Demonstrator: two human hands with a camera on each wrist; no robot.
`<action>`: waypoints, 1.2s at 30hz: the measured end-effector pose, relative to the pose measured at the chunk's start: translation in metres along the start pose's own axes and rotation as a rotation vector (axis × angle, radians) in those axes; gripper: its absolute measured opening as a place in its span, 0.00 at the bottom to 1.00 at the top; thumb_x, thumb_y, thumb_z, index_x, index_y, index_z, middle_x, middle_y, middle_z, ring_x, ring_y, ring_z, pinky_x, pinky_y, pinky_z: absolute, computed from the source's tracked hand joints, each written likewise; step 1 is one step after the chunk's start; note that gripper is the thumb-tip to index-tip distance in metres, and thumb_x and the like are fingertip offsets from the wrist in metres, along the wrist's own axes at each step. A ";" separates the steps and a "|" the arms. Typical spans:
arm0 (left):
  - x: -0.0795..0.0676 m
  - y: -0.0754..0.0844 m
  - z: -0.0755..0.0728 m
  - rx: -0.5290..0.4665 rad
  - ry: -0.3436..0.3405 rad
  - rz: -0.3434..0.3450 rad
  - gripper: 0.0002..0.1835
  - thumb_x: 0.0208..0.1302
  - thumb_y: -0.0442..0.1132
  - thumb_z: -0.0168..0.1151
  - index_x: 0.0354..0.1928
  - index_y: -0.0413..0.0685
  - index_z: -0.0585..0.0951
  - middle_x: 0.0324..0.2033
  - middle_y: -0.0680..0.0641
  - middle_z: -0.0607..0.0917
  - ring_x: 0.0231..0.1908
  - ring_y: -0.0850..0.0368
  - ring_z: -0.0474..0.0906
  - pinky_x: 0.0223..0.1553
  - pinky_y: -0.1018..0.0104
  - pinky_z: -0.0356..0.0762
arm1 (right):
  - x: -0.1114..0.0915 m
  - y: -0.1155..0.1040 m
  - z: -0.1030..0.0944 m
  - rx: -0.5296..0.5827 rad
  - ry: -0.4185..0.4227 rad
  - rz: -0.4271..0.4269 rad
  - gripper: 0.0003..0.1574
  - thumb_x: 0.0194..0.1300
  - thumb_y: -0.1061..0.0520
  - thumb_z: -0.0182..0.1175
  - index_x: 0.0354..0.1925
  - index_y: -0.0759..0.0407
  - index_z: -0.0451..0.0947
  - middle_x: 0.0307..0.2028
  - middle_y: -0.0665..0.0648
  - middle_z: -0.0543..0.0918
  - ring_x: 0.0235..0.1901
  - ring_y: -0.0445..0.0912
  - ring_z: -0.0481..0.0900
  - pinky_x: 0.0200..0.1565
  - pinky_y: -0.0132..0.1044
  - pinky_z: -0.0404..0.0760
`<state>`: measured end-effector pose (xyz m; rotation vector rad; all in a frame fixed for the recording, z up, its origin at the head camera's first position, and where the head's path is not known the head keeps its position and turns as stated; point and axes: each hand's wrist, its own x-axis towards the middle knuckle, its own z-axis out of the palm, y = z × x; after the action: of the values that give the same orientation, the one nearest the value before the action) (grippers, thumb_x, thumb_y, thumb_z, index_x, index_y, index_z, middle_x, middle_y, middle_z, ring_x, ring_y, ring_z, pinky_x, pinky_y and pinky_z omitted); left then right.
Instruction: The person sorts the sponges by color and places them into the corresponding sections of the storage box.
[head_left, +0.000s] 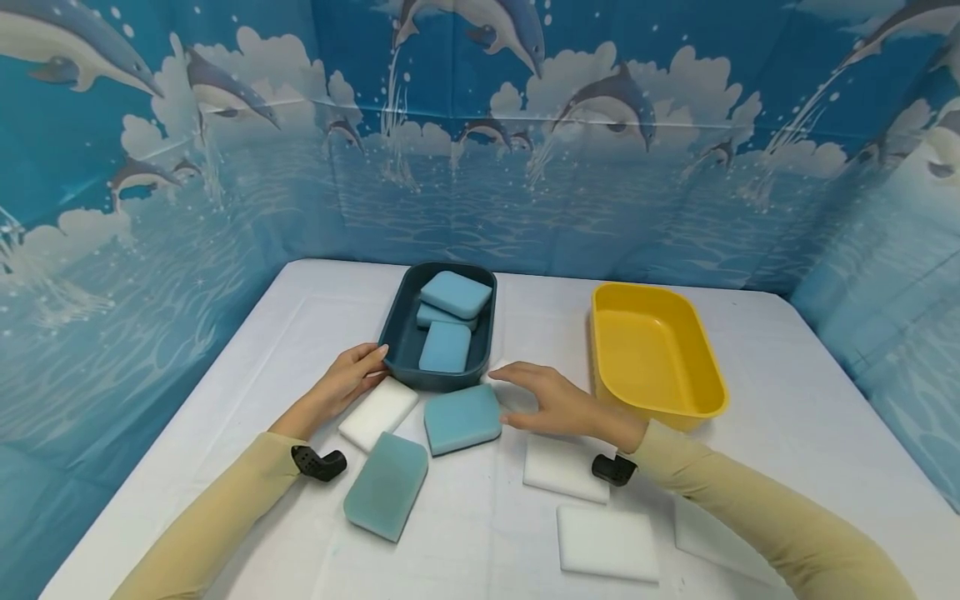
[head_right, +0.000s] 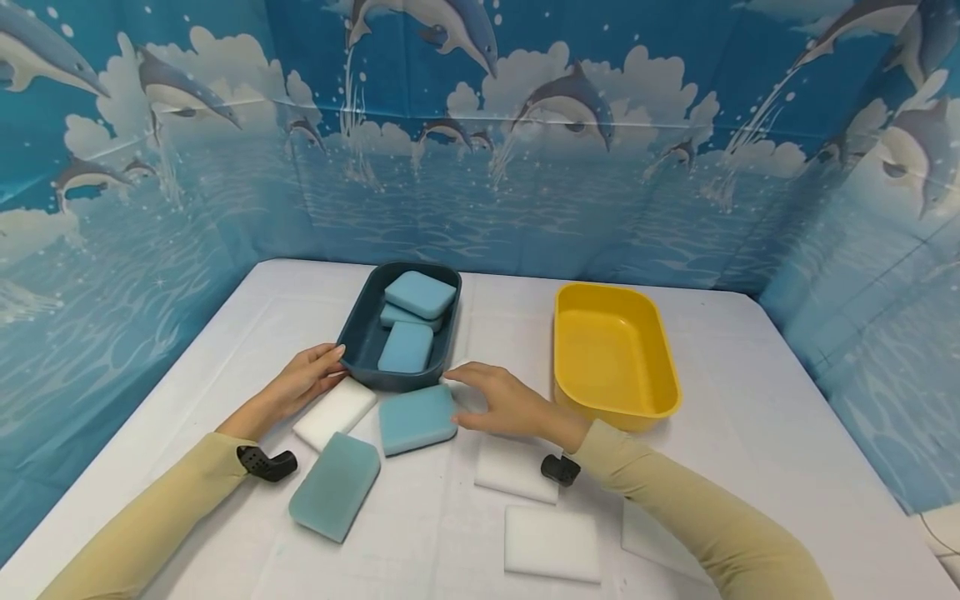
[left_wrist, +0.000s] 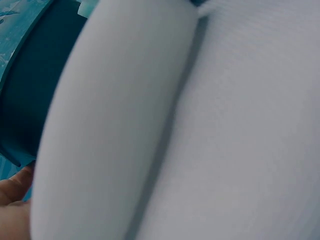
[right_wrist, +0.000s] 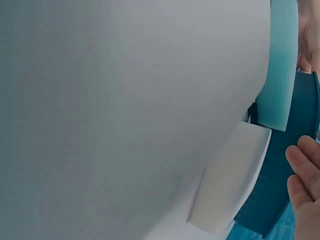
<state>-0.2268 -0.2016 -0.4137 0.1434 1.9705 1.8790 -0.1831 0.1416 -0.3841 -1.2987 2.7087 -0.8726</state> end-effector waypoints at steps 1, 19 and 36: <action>0.000 0.000 0.000 -0.002 0.000 0.001 0.40 0.72 0.51 0.44 0.72 0.32 0.42 0.70 0.31 0.52 0.71 0.39 0.52 0.71 0.53 0.55 | 0.000 0.000 0.000 -0.001 -0.002 -0.002 0.34 0.60 0.51 0.63 0.62 0.60 0.69 0.60 0.56 0.75 0.60 0.48 0.73 0.60 0.46 0.76; -0.001 0.000 0.000 -0.014 0.004 0.011 0.39 0.73 0.49 0.43 0.72 0.32 0.42 0.70 0.31 0.52 0.70 0.39 0.53 0.71 0.52 0.56 | 0.018 -0.009 -0.004 -0.038 -0.203 -0.011 0.41 0.56 0.49 0.66 0.64 0.64 0.65 0.62 0.59 0.72 0.62 0.50 0.71 0.62 0.45 0.74; 0.000 -0.002 -0.002 -0.014 0.010 0.006 0.39 0.72 0.50 0.44 0.72 0.33 0.42 0.70 0.32 0.53 0.70 0.40 0.54 0.71 0.51 0.56 | 0.027 -0.011 0.005 -0.110 -0.276 0.002 0.47 0.52 0.50 0.70 0.65 0.65 0.63 0.63 0.61 0.70 0.62 0.51 0.70 0.61 0.43 0.75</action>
<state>-0.2274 -0.2034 -0.4157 0.1362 1.9654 1.9005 -0.1919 0.1142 -0.3770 -1.3225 2.5700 -0.5056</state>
